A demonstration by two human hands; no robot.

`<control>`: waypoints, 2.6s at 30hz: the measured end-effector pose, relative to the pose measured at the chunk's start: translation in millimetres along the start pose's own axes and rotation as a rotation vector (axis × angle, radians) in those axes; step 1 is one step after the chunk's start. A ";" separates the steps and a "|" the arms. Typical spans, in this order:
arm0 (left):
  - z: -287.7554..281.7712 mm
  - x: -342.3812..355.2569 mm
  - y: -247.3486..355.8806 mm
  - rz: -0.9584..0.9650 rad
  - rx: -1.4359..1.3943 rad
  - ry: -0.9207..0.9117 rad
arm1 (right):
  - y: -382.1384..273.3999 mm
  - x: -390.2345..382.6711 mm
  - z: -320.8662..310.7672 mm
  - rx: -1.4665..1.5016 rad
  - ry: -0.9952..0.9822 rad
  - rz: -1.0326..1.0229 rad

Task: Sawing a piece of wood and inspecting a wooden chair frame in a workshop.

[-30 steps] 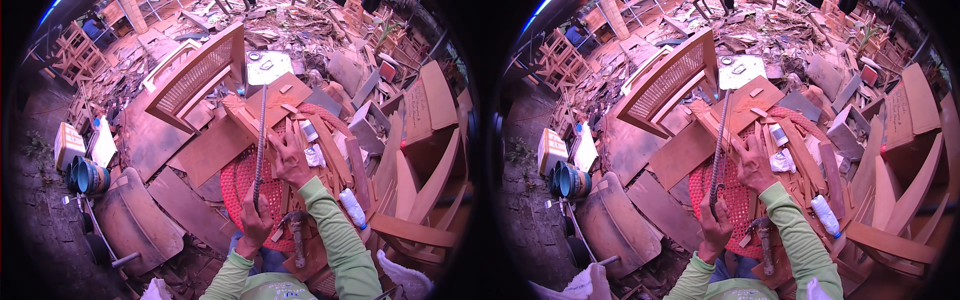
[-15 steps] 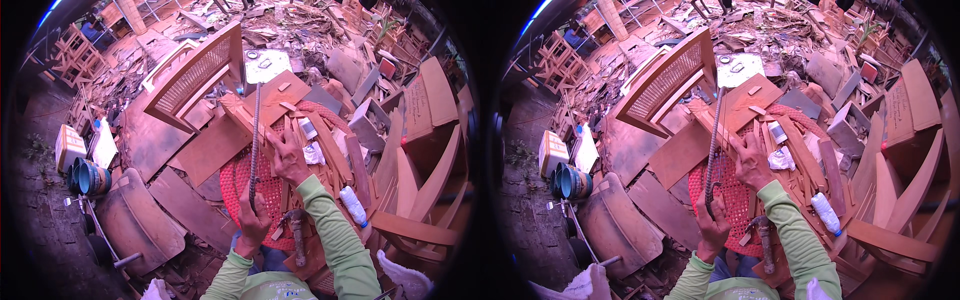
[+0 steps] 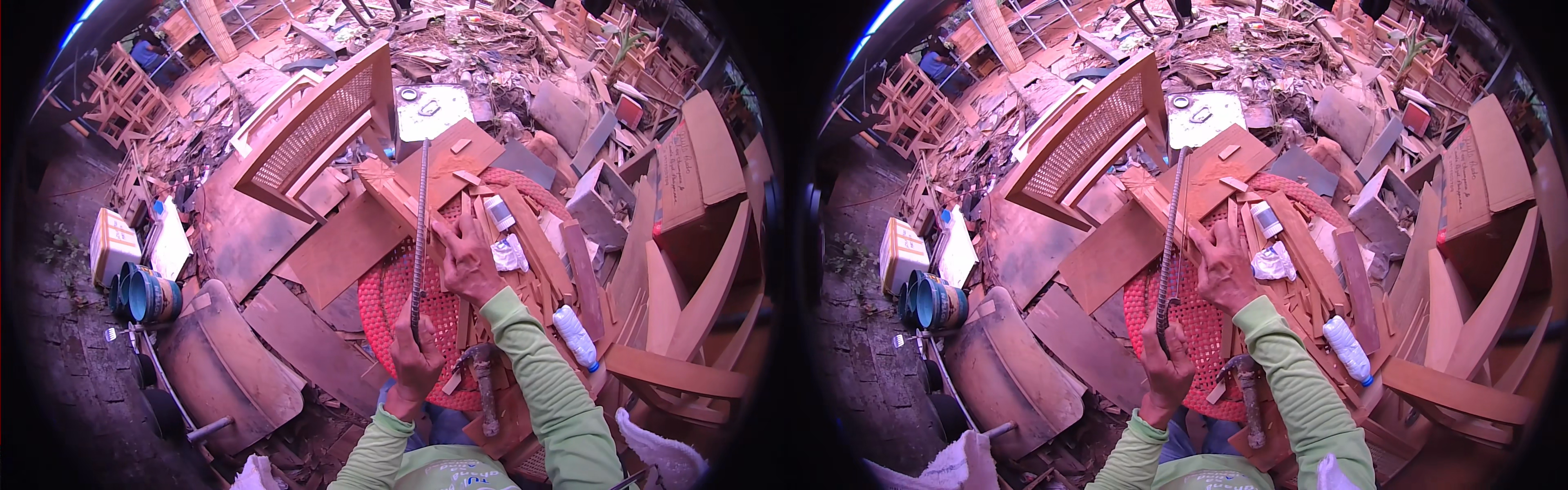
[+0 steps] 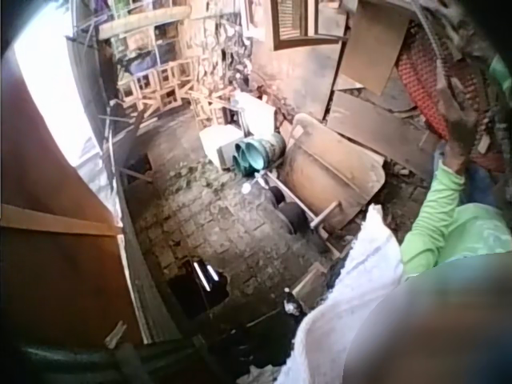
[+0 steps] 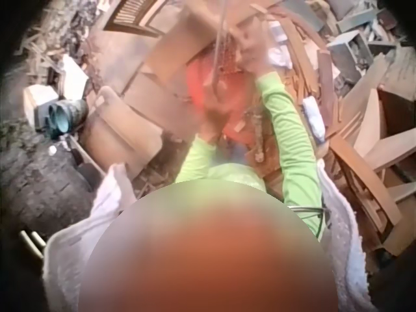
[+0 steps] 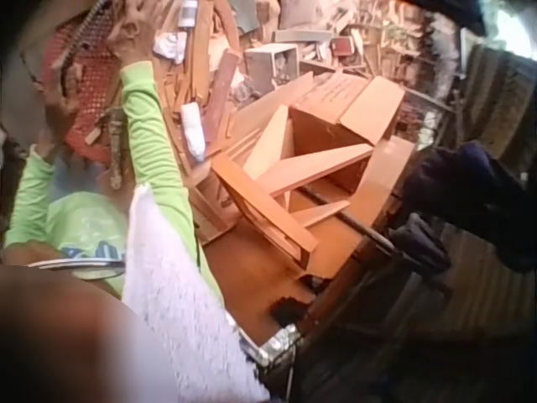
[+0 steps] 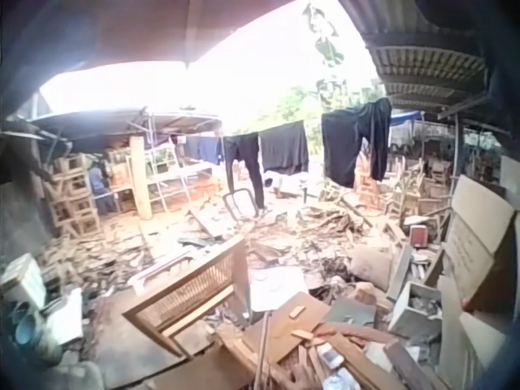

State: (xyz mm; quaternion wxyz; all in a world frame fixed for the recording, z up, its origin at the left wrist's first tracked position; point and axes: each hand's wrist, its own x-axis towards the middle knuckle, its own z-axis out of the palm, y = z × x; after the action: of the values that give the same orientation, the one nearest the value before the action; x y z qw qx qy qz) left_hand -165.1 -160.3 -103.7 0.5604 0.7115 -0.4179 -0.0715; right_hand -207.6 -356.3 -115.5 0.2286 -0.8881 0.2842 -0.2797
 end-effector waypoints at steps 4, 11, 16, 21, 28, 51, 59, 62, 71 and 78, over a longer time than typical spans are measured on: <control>0.1 -1.6 -0.4 -0.064 -0.055 -0.033 | 4.3 0.0 -0.2 0.003 0.026 -0.027; 0.8 2.8 7.3 -0.006 0.009 -0.019 | 1.0 0.6 -1.3 -0.001 -0.005 -0.013; 3.3 -1.0 4.7 -0.023 0.003 -0.034 | 1.5 1.1 -0.9 0.005 0.027 -0.024; 4.0 -4.9 -2.0 -0.069 -0.039 -0.046 | 0.8 1.1 0.1 -0.002 0.000 0.016; -1.9 -7.2 -2.6 -0.082 -0.044 -0.017 | 1.5 1.4 0.5 0.011 -0.007 0.018; 3.1 -7.4 3.2 0.047 0.026 0.009 | -0.1 2.3 -5.5 -0.017 -0.048 0.061; -0.4 -1.6 8.1 0.081 0.006 -0.032 | -7.0 5.5 -7.7 -0.011 -0.012 0.013; -1.4 -3.2 13.0 0.095 0.022 -0.088 | 0.7 3.1 -6.4 0.003 -0.007 -0.015; -7.3 -0.5 20.1 -0.001 0.048 -0.264 | -1.9 5.1 -13.5 -0.017 -0.027 -0.045; -6.3 -8.9 21.9 0.059 0.017 -0.171 | 3.5 3.7 -8.8 -0.003 -0.029 -0.051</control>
State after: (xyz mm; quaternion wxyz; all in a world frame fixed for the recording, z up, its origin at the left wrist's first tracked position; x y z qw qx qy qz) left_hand -178.5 -150.1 -85.9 0.5183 0.6950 -0.4857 -0.1118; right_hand -212.0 -363.3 -109.6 0.2243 -0.8994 0.2585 -0.2720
